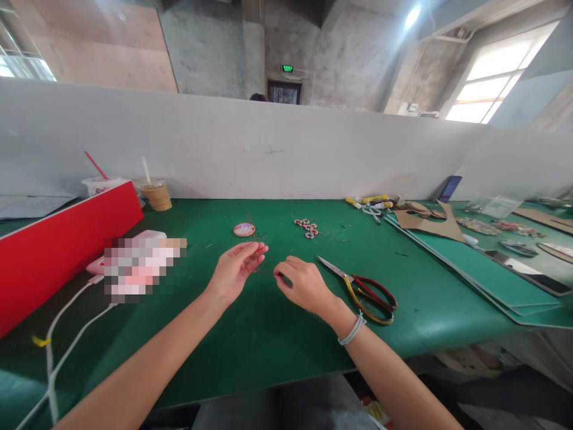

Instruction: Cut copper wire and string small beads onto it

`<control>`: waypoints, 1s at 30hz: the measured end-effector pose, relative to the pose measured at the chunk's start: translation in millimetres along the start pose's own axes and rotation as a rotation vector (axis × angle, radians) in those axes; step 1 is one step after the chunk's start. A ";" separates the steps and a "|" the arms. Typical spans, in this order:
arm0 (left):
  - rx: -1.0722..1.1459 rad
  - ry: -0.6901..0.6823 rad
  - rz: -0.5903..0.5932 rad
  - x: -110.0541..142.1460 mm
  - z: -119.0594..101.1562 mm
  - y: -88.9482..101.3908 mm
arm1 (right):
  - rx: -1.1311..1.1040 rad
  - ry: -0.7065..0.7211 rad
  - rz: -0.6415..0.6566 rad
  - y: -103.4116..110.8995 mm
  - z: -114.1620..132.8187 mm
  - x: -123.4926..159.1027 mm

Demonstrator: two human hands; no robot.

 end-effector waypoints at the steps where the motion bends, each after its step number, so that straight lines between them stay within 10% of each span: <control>1: 0.017 -0.015 -0.009 -0.1 -2.3 0.7 | 0.020 -0.027 0.009 0.1 -0.9 0.0; 30: -0.109 -0.084 0.186 15.0 11.5 -18.3 | -0.547 -0.338 -0.284 -7.1 3.3 -8.5</control>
Point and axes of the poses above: each hand's wrist, its own x-axis away from the middle knuckle, its own y-axis out of the back of the hand, z = x × y, the point moved 2 cm from there along -x, towards the middle knuckle, and after that the axes turned 13 degrees about y, right-handed, at the moved point
